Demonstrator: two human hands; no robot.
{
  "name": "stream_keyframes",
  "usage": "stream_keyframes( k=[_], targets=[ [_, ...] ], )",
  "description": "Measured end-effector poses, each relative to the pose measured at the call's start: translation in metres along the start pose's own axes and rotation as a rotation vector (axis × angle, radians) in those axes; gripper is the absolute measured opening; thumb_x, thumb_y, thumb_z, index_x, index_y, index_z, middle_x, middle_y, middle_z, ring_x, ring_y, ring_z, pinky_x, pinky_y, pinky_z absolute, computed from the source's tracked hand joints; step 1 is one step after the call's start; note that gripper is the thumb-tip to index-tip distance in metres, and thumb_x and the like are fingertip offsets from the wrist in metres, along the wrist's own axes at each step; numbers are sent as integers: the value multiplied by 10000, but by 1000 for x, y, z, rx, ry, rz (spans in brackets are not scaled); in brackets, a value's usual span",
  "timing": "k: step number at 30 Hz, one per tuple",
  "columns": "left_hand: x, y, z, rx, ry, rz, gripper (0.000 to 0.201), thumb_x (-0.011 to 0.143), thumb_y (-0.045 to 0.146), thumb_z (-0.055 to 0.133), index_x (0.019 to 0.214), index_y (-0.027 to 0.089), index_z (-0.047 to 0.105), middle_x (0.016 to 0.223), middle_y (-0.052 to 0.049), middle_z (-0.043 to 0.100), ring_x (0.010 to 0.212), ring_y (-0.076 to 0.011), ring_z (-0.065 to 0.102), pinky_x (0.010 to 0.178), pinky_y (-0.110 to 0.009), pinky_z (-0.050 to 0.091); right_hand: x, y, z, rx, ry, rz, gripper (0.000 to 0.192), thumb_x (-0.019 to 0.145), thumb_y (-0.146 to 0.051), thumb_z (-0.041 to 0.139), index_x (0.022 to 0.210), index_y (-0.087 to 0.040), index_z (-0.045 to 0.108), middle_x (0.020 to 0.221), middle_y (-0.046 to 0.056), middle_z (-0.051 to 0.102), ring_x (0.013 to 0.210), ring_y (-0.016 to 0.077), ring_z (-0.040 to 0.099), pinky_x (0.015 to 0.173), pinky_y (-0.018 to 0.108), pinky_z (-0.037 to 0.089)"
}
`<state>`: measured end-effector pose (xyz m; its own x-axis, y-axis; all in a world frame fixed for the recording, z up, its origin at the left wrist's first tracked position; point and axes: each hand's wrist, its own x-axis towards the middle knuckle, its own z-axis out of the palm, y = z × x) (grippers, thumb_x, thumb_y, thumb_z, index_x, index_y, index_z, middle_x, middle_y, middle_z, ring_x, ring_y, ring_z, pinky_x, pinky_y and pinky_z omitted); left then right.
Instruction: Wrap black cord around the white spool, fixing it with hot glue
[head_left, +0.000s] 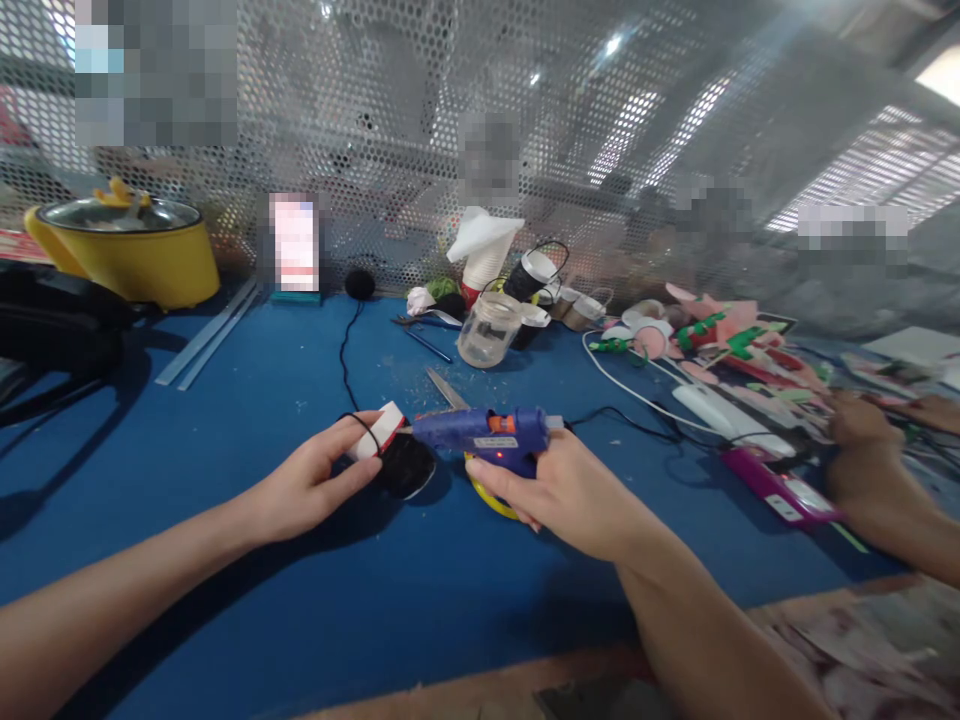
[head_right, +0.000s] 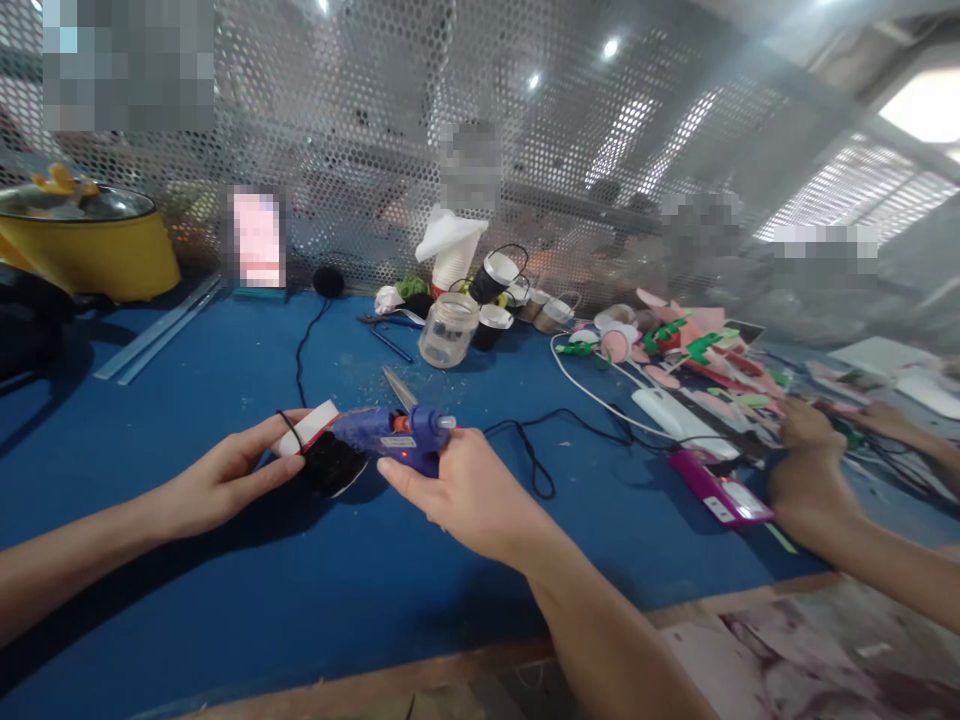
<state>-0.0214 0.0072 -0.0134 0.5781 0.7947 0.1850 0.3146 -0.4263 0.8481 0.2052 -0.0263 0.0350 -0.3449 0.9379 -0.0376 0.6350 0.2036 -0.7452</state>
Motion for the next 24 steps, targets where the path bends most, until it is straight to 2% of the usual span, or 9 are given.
stream_keyframes(
  k=[6,13,19,24],
  targets=[
    [-1,2,-1,17,1,-15,170,825,288,422,836,146,514,1122,-112,520,1032,-217,483,905,-310,366,-2,-4,3,-22,39,-39,248,782,-319,482,566,-196,493,415,-36,465,406,108,465,420,219,380],
    [-1,0,0,25,3,9,165,830,274,413,818,149,520,1130,-104,530,1034,-204,484,911,-305,364,-5,-7,7,-3,21,-70,263,776,-319,491,538,-206,498,348,-51,403,344,90,405,378,207,348],
    [-1,1,-1,34,3,6,169,822,280,419,789,150,521,1132,-104,527,1030,-214,486,897,-303,372,-2,-2,1,79,-7,35,241,770,-347,491,600,-177,480,443,-38,457,364,76,422,368,191,367],
    [-1,1,-1,-2,-8,11,178,821,292,425,764,154,522,1081,-95,557,1055,-226,481,911,-321,367,2,3,-4,47,-12,49,303,793,-363,458,569,-160,470,379,-47,410,350,74,418,398,195,385]
  ],
)
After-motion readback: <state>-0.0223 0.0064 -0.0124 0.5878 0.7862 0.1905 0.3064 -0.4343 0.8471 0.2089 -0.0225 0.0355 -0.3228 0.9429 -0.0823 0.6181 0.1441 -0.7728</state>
